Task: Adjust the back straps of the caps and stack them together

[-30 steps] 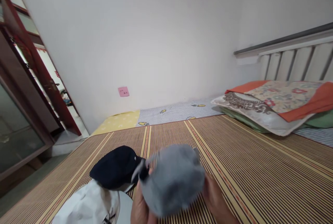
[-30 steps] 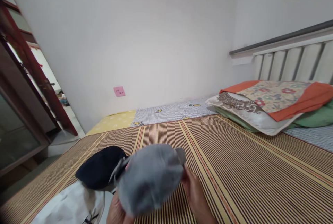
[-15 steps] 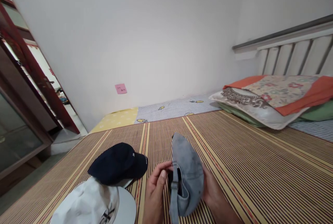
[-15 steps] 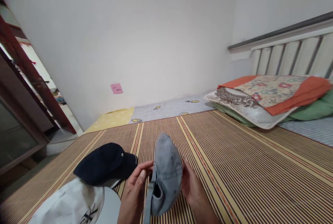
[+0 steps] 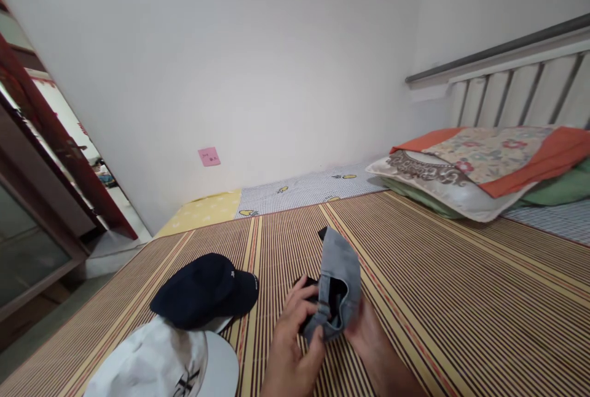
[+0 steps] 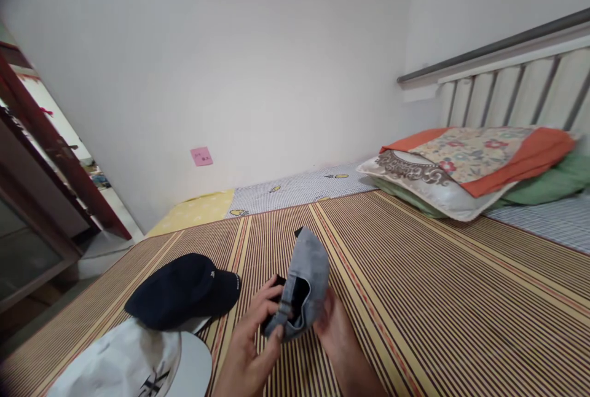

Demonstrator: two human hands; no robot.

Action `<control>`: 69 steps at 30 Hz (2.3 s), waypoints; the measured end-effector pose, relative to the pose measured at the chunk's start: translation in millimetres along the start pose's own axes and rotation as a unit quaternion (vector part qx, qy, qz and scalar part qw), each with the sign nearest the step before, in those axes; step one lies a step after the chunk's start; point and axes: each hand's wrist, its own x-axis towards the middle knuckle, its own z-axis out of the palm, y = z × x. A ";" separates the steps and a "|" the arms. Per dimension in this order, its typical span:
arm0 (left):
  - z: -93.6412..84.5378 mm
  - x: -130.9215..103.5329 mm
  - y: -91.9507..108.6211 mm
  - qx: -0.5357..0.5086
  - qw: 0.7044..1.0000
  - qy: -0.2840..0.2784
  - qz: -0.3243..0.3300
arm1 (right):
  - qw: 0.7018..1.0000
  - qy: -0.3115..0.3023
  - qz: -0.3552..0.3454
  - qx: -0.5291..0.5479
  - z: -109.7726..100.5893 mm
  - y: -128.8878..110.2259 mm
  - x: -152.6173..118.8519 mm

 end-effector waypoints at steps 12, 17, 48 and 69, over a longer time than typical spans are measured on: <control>-6.0 -6.4 -9.3 -0.158 0.981 0.031 -0.105 | 0.944 0.092 -0.225 -0.222 9.7 -77.2 -20.9; -11.2 -16.5 2.8 -0.180 0.977 -0.010 -0.116 | 0.849 -0.088 -0.382 -0.353 51.9 -115.3 -86.1; -16.5 -9.9 17.2 -0.146 0.982 -0.107 -0.055 | 0.859 -0.303 -0.104 -0.400 63.9 -132.2 -92.6; -14.8 -12.2 0.7 -0.213 0.968 -0.080 -0.103 | 0.831 -0.325 -0.135 -0.431 63.5 -128.6 -90.1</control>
